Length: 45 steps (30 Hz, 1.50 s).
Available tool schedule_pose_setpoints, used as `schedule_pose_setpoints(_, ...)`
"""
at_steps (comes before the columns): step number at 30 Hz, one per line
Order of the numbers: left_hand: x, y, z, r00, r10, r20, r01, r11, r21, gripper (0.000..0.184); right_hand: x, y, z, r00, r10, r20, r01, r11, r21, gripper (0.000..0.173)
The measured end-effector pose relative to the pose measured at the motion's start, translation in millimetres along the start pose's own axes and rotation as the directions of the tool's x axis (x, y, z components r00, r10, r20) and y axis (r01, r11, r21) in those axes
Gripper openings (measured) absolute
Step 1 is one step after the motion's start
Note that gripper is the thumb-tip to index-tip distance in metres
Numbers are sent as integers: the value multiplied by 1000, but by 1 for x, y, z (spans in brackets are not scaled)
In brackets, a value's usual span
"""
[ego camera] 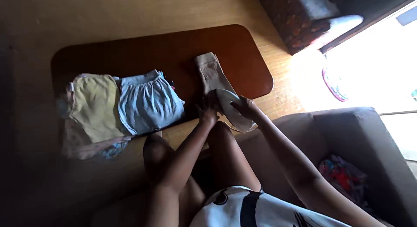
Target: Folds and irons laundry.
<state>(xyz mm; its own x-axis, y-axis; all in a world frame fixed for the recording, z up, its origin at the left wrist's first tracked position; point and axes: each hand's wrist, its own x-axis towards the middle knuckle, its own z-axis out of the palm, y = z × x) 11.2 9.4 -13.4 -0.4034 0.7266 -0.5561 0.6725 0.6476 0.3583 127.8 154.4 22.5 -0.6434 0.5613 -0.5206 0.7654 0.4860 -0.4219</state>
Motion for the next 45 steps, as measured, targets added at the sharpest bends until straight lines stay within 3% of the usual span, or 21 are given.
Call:
schedule_pose_setpoints(2, -1, 2, 6, 1000, -1, -10, 1, 1000, -18, 60, -27, 13, -2, 999, 48, 26, -48, 999, 1, 50)
schedule_pose_setpoints(6, 0, 3, 8, 1000, 24, -19, -24, 999, -24, 67, -54, 34, -16, 990, 94, 105, -96, 995, 16, 44)
schedule_pose_setpoints(9, 1, 5, 4, 997, 82, 10, -82, 996, -16, 57, -50, 29, -21, 993, 113, 36, -116, 990, 86, 42)
schedule_pose_setpoints(15, 8, 7, 4, 995, 88, 39, -84, 993, -86, 59, 41, -27, -27, 991, 85, -102, -83, 996, 23, 55)
schedule_pose_setpoints(18, 7, 4, 7, 993, 113, -25, -115, 990, -87, 49, 92, -59, -40, 984, 42, -171, -40, 999, 15, 58)
schedule_pose_setpoints(21, 8, 1, 7, 991, 131, -30, -133, 990, -52, 50, 107, -63, -53, 990, -12, -139, 13, 1000, 6, 57)
schedule_pose_setpoints(26, 9, 4, -4, 994, 103, 41, -102, 994, -26, 55, 48, -5, -39, 996, 18, -91, -21, 999, -32, 55)
schedule_pose_setpoints(31, 40, 19, -18, 974, 90, -208, -127, 977, -170, 35, -49, 71, -23, 986, 163, 46, -168, 976, 140, 48)
schedule_pose_setpoints(35, 90, 59, -52, 985, -52, -164, 2, 955, -295, 53, -104, 105, -6, 967, 253, -11, -240, 930, 278, 46)
schedule_pose_setpoints(38, 122, 73, -63, 982, -162, -100, 126, 947, -296, 59, -127, 122, 1, 969, 246, -26, -223, 916, 332, 44)
schedule_pose_setpoints(40, 132, 77, -65, 973, -215, -88, 182, 940, -289, 53, -133, 133, 4, 970, 240, -29, -215, 913, 346, 42)
schedule_pose_setpoints(45, 140, 73, -58, 976, -202, -77, 174, 945, -277, 44, -126, 151, 3, 971, 239, 7, -227, 914, 338, 40)
